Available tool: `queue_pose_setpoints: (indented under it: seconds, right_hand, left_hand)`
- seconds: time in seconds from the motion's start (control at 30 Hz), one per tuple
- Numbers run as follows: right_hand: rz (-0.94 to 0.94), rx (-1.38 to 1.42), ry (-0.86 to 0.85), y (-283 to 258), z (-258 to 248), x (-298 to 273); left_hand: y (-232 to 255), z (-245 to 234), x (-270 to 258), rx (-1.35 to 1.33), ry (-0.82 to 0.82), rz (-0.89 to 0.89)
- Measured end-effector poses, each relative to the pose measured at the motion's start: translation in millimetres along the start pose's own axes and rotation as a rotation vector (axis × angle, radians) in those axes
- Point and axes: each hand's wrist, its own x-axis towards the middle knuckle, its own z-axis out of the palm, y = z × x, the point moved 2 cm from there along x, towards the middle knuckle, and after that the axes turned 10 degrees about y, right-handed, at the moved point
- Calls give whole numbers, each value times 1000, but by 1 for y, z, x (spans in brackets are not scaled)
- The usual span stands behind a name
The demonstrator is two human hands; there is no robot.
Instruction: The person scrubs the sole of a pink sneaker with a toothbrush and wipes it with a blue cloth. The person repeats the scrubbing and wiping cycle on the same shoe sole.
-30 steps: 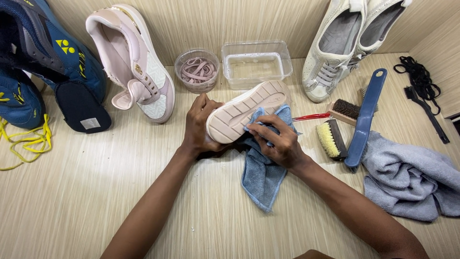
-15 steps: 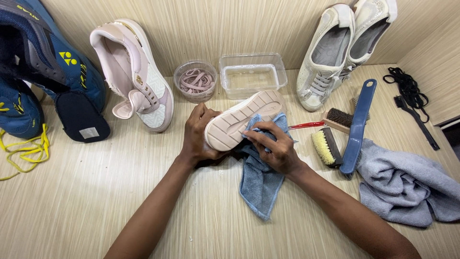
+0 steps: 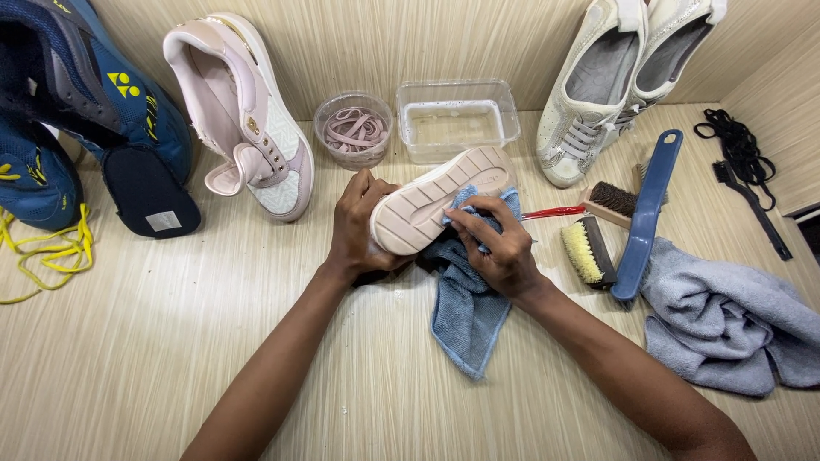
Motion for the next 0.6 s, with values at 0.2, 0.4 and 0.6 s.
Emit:
queue_pose_setpoints:
  seconds: [0.2,0.4,0.6]
  right_hand:
    - [15,60,-89,-24,0,0]
    - [1,-28,-52,-4,-4,2]
    - [0,7,-46,-2,-4,-1]
  left_hand:
    - [-15,2,-6,-9,-11,-10]
    - [-1,0,0,-11,-10,-4]
    - [-4,-1,0,-26,-17,-17]
